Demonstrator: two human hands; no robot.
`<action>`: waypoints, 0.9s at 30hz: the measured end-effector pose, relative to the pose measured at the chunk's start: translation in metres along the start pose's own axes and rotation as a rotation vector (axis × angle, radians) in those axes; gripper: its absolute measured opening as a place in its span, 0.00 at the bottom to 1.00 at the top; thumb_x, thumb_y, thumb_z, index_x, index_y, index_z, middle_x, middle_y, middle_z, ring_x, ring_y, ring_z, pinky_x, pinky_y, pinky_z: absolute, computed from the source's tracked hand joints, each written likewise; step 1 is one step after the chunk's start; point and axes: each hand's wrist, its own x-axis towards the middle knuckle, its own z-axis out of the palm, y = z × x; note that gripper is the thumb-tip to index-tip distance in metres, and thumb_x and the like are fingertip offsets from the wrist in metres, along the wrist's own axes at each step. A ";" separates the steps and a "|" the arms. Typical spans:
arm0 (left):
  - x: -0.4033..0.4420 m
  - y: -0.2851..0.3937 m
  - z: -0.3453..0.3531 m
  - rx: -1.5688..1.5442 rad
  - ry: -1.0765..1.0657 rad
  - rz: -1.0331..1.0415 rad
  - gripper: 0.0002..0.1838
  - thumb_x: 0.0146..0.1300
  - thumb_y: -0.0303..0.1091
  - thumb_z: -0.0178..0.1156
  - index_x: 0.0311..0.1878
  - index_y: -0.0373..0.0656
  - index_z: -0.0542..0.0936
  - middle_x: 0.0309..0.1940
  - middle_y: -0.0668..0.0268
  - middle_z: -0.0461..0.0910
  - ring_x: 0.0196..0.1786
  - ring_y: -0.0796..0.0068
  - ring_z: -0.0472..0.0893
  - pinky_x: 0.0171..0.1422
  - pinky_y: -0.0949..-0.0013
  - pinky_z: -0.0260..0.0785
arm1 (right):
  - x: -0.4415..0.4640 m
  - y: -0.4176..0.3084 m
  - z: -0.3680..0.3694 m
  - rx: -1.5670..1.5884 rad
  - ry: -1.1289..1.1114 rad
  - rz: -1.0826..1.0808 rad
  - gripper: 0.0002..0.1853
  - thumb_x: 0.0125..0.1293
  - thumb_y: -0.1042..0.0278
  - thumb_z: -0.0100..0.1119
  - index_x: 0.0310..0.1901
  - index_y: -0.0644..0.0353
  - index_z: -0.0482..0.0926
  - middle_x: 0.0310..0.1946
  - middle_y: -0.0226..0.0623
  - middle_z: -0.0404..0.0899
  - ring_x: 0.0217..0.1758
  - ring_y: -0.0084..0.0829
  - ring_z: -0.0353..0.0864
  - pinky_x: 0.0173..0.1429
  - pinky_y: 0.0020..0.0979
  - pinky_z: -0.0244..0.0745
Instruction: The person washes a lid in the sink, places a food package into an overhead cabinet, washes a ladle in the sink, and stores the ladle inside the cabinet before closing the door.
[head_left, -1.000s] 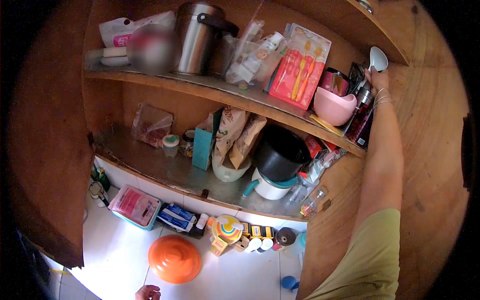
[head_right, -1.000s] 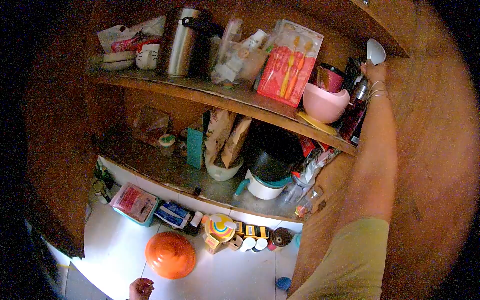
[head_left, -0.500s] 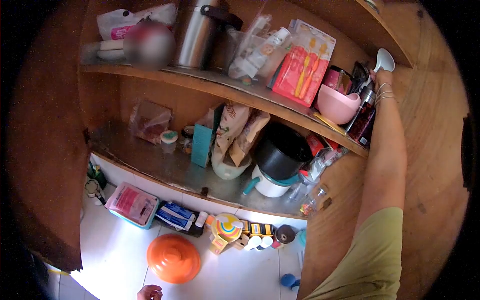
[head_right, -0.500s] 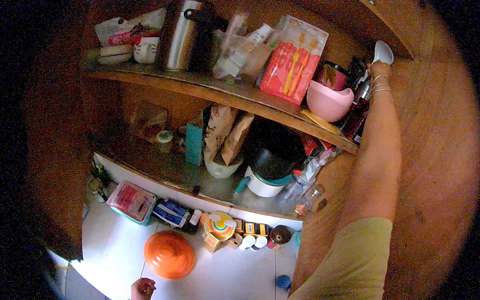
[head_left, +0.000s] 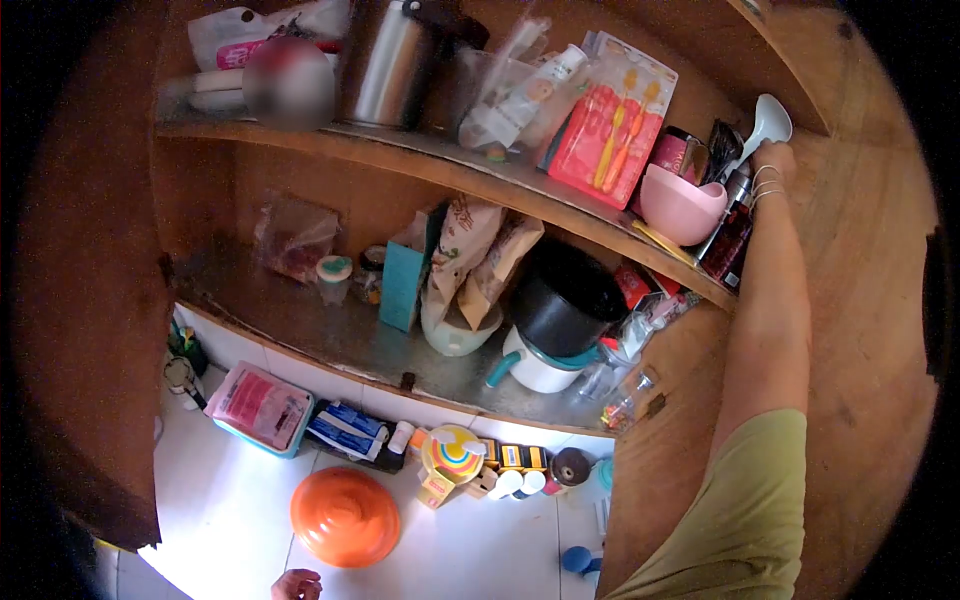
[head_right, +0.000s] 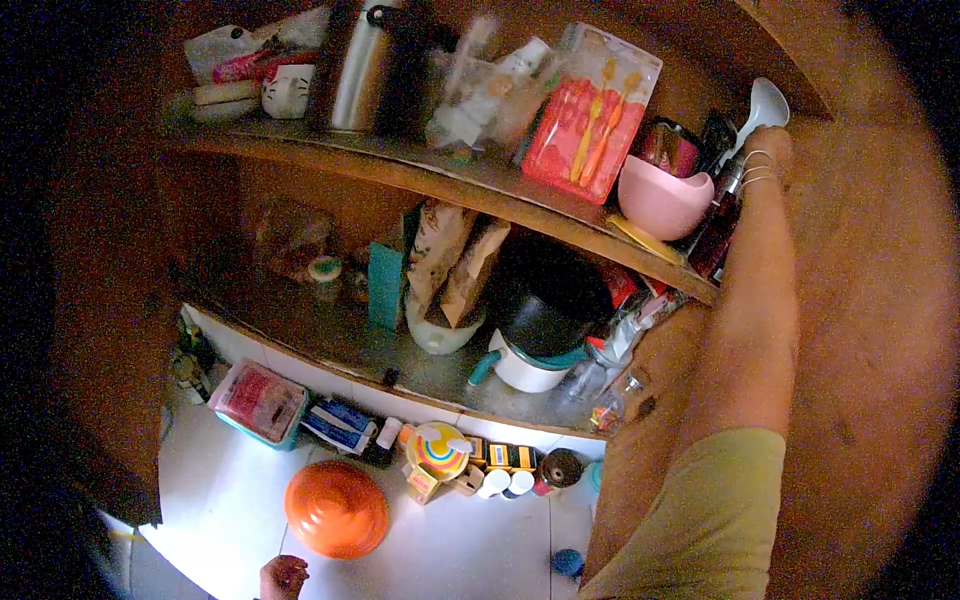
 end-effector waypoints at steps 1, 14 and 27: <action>0.001 0.001 0.000 -0.001 -0.003 -0.001 0.09 0.47 0.18 0.52 0.33 0.38 0.74 0.27 0.65 0.76 0.27 0.79 0.73 0.32 0.76 0.68 | -0.004 -0.002 -0.004 -0.043 0.020 -0.031 0.18 0.54 0.55 0.47 0.34 0.63 0.77 0.37 0.49 0.74 0.42 0.45 0.74 0.46 0.38 0.69; 0.006 -0.002 0.002 -0.076 -0.046 -0.014 0.09 0.48 0.18 0.51 0.34 0.37 0.74 0.30 0.64 0.75 0.29 0.77 0.74 0.34 0.77 0.68 | 0.007 0.017 0.002 0.218 0.117 -0.045 0.19 0.55 0.53 0.46 0.31 0.64 0.76 0.34 0.51 0.75 0.37 0.49 0.74 0.43 0.42 0.68; 0.006 -0.003 0.003 -0.080 -0.053 0.005 0.09 0.49 0.18 0.51 0.36 0.38 0.74 0.28 0.66 0.75 0.29 0.79 0.74 0.33 0.78 0.68 | 0.016 0.027 0.000 0.034 0.060 -0.063 0.17 0.49 0.54 0.53 0.29 0.63 0.77 0.33 0.51 0.75 0.36 0.47 0.75 0.40 0.40 0.69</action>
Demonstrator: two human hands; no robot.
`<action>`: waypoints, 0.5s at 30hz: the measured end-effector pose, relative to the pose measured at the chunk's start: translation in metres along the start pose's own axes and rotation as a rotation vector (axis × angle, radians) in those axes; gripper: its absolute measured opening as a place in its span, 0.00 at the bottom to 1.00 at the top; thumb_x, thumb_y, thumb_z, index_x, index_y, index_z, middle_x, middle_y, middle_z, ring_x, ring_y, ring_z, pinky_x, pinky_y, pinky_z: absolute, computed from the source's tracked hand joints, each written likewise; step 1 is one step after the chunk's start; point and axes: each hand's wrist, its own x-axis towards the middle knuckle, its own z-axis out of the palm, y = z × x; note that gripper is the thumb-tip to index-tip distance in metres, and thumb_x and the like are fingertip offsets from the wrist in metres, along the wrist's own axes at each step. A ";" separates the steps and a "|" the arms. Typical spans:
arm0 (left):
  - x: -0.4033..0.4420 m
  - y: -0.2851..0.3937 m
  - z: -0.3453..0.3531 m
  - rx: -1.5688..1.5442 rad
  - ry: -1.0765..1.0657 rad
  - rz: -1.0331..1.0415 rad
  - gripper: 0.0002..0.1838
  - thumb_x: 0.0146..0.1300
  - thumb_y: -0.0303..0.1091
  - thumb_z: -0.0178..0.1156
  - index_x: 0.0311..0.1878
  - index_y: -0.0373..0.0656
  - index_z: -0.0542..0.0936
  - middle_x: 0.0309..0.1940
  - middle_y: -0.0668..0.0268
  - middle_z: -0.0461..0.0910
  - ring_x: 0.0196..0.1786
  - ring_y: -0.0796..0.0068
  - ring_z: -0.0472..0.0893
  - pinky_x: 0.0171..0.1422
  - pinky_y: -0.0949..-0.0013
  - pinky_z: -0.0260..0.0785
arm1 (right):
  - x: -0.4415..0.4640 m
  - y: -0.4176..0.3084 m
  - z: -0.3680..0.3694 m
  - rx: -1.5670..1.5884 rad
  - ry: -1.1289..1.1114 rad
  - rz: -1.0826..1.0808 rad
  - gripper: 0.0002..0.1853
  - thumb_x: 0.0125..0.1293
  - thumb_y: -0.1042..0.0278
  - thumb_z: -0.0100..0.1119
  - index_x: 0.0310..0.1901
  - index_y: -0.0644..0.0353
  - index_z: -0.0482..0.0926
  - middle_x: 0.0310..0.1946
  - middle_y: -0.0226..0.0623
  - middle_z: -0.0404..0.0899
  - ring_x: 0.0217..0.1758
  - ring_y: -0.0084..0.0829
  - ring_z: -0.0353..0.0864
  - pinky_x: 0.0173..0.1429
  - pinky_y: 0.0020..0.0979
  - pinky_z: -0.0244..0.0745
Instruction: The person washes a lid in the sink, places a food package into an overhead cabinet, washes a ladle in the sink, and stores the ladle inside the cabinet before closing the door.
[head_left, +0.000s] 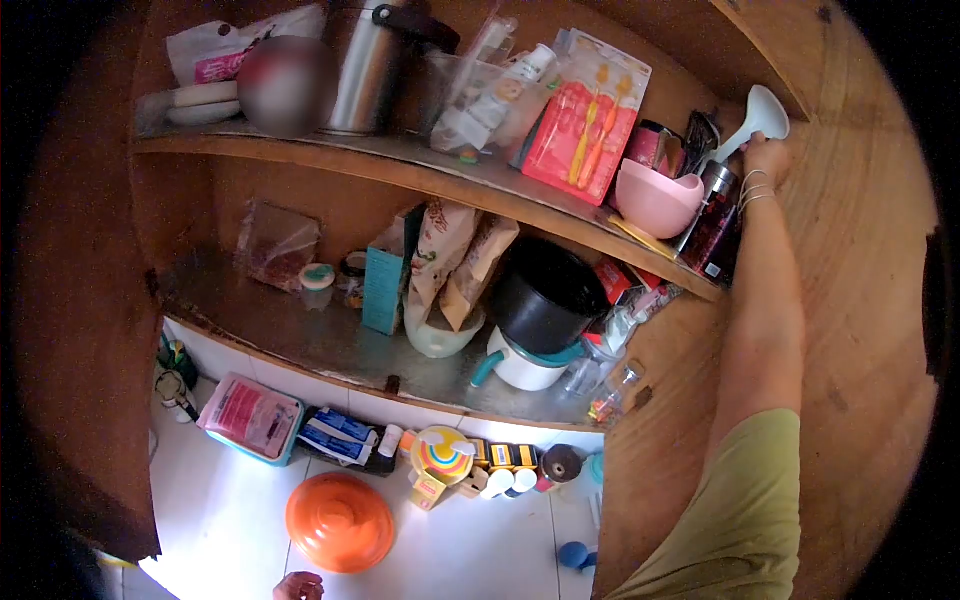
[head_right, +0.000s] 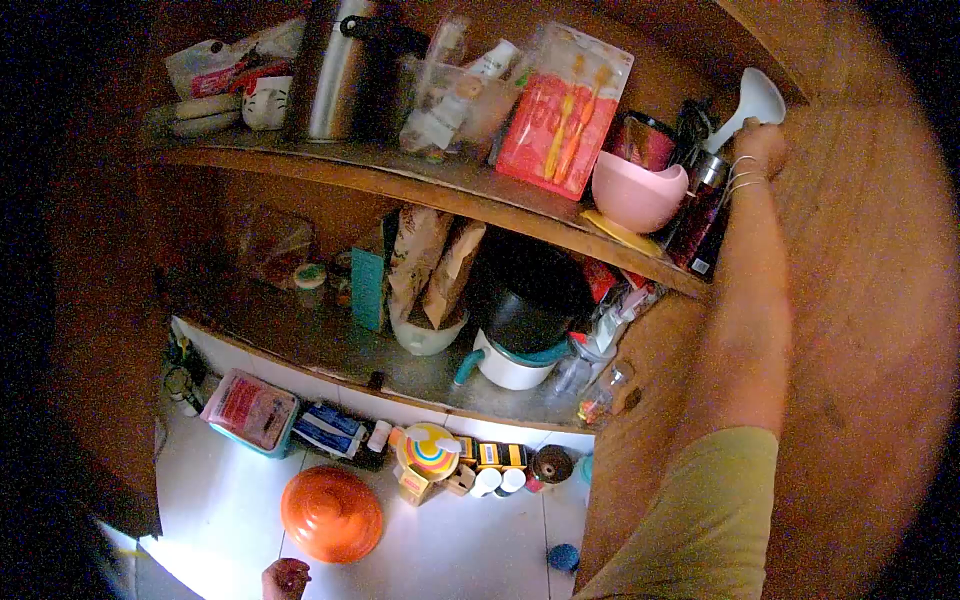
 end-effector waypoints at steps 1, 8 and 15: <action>0.000 -0.003 0.000 -0.002 -0.001 0.002 0.09 0.49 0.18 0.51 0.36 0.38 0.74 0.28 0.66 0.75 0.29 0.79 0.74 0.33 0.78 0.68 | 0.000 0.003 0.005 -0.081 -0.067 -0.058 0.17 0.49 0.54 0.53 0.30 0.62 0.78 0.34 0.51 0.75 0.36 0.46 0.75 0.40 0.40 0.69; 0.000 0.003 -0.001 0.016 -0.011 -0.024 0.10 0.49 0.18 0.51 0.36 0.38 0.74 0.28 0.67 0.75 0.29 0.79 0.73 0.32 0.80 0.66 | 0.016 0.016 0.052 0.401 -0.035 -0.023 0.22 0.53 0.54 0.52 0.30 0.73 0.72 0.20 0.46 0.76 0.21 0.37 0.77 0.29 0.34 0.72; 0.000 0.006 -0.003 0.051 0.029 0.033 0.08 0.49 0.19 0.52 0.33 0.39 0.75 0.26 0.66 0.75 0.27 0.79 0.73 0.31 0.77 0.66 | -0.032 -0.024 -0.012 0.988 0.114 0.146 0.17 0.55 0.61 0.46 0.22 0.71 0.68 0.14 0.43 0.75 0.15 0.29 0.75 0.22 0.28 0.68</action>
